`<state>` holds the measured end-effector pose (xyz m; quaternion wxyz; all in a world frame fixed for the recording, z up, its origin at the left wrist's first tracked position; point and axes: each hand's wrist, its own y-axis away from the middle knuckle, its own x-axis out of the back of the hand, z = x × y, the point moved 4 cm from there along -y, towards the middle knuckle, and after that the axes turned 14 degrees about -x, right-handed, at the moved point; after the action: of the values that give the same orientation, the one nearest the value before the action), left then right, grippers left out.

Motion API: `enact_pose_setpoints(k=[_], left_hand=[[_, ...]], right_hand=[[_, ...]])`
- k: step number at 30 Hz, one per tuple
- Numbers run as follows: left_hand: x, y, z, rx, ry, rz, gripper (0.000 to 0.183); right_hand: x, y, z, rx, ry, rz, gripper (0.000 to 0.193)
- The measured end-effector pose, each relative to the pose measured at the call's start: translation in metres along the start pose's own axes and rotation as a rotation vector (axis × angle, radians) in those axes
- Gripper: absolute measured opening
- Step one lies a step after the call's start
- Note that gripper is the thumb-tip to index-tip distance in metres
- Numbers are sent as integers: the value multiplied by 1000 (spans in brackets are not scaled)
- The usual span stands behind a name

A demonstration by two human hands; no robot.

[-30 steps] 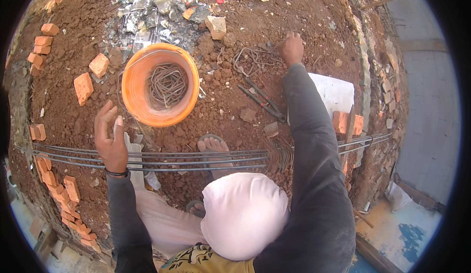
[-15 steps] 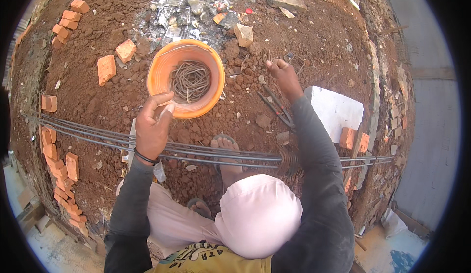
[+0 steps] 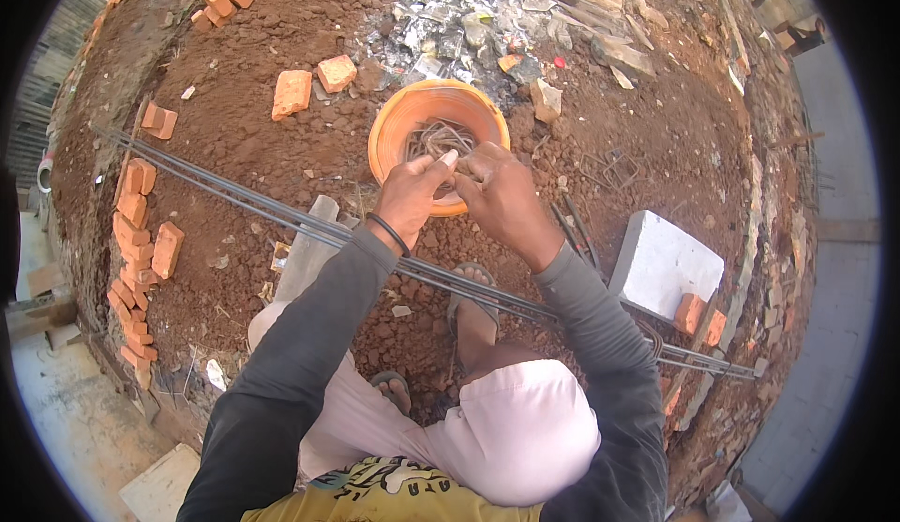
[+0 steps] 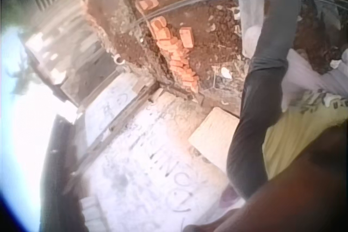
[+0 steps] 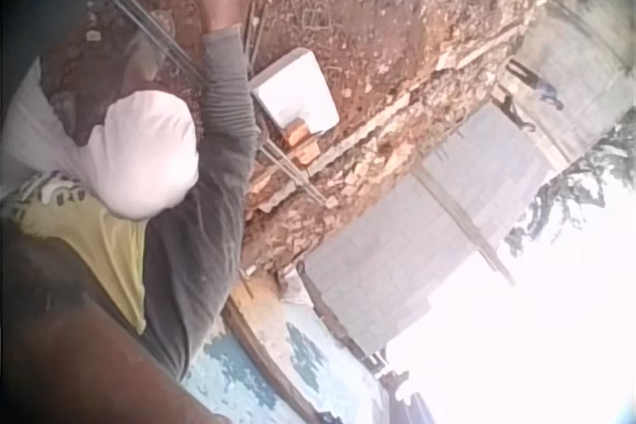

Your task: The person positions rebar rods and moves metal stirrups along them, then uses a piece of wood and their hands to space the stirrups before tying them with wire and pliers.

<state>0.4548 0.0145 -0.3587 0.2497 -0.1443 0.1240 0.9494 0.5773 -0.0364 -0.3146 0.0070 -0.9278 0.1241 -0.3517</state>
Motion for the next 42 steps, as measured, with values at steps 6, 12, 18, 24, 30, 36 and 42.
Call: enact_pose_setpoints(k=[6,12,18,24,30,36,42], left_hand=[[60,3,15,-104,-133,259,30],[109,11,33,-108,265,135,29],[67,16,19,-80,470,49,29],[100,17,25,-57,499,147,26],[107,36,80,-285,-20,187,35],[140,60,70,-260,2,275,35],[157,82,84,-292,-52,379,34]], right_hand=[[17,-10,13,-129,-230,157,20],[18,-22,16,-385,-440,195,30],[-63,-23,-33,-247,-346,-38,20],[-19,-43,-48,138,-89,137,17],[-31,-93,133,-406,193,-285,20],[-135,-118,165,59,661,-278,40],[-161,-119,168,73,703,-315,34]])
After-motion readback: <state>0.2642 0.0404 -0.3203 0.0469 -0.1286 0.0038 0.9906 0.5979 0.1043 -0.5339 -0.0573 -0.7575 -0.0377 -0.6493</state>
